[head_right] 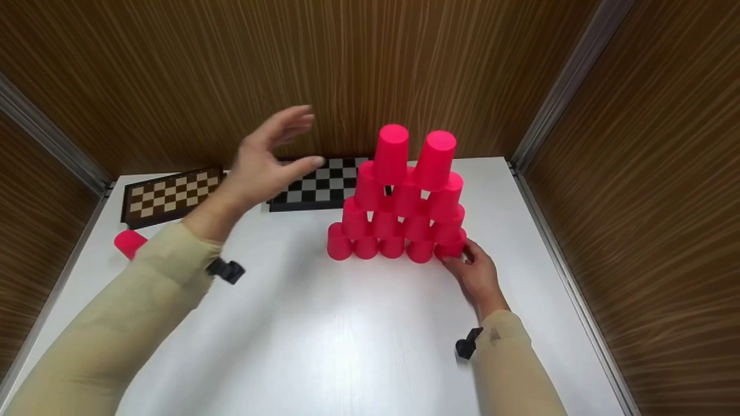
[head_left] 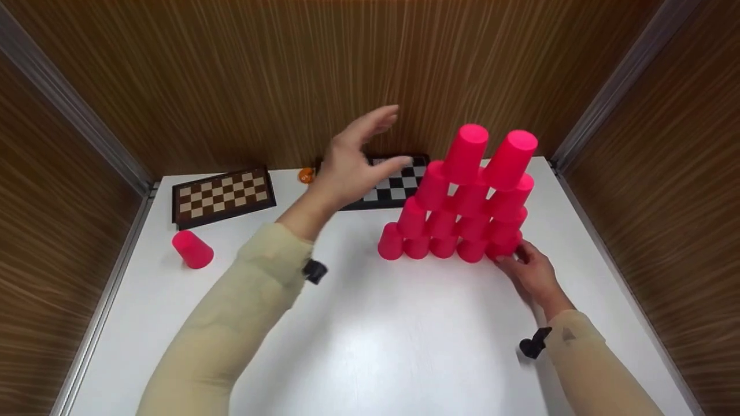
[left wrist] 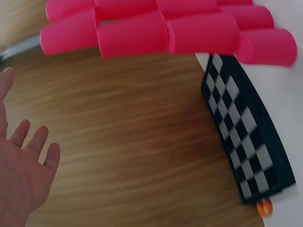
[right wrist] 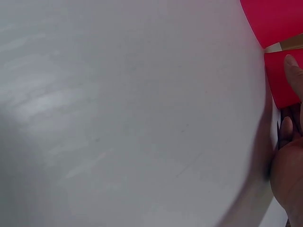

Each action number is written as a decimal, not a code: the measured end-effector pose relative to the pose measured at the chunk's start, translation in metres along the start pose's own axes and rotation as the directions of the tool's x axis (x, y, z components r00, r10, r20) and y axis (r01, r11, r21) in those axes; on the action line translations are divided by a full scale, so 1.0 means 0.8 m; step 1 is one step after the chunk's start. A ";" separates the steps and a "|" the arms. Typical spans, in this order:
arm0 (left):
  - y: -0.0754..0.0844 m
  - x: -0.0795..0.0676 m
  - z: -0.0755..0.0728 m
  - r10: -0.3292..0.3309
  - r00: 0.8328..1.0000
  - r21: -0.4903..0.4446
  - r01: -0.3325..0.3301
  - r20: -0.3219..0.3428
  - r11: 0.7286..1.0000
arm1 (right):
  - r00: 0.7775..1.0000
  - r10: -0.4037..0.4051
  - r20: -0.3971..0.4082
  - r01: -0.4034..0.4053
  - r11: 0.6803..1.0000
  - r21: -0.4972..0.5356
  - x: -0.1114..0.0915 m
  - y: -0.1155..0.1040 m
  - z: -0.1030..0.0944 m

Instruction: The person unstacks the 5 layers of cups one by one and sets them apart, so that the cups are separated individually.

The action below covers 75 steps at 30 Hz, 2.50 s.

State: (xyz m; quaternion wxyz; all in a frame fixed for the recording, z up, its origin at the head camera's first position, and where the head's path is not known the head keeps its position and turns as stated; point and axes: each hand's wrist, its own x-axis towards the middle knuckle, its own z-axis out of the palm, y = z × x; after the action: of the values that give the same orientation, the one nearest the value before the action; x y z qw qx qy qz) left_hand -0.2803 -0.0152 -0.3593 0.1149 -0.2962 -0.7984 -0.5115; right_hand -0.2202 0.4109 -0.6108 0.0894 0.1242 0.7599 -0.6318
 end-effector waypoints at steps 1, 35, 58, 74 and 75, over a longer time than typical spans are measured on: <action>0.004 0.007 0.010 0.008 1.000 -0.011 -0.008 0.015 1.000 | 1.000 0.002 0.000 -0.002 1.000 0.010 -0.001 0.000 0.000; 0.019 0.056 0.133 -0.117 0.986 -0.128 0.132 0.115 0.983 | 0.998 0.064 0.010 -0.065 0.991 0.119 -0.002 -0.007 0.002; -0.006 0.001 0.033 -0.038 0.998 -0.092 0.033 -0.053 0.995 | 0.998 0.055 0.016 -0.056 0.993 0.103 -0.001 -0.006 0.003; -0.058 -0.078 -0.036 -0.099 0.979 0.006 0.102 -0.179 0.995 | 0.999 0.034 -0.014 -0.034 0.999 0.034 0.001 -0.003 -0.005; -0.061 -0.084 -0.040 -0.111 0.976 0.013 0.115 -0.186 0.993 | 0.999 0.030 -0.015 -0.029 0.999 0.038 0.001 -0.003 -0.005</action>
State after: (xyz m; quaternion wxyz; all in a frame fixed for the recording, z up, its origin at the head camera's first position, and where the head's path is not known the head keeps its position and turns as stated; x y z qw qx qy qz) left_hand -0.2592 -0.0820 -0.4142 0.1628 -0.2002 -0.8057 -0.5331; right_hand -0.2216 0.4143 -0.6078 0.0904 0.1418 0.7465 -0.6438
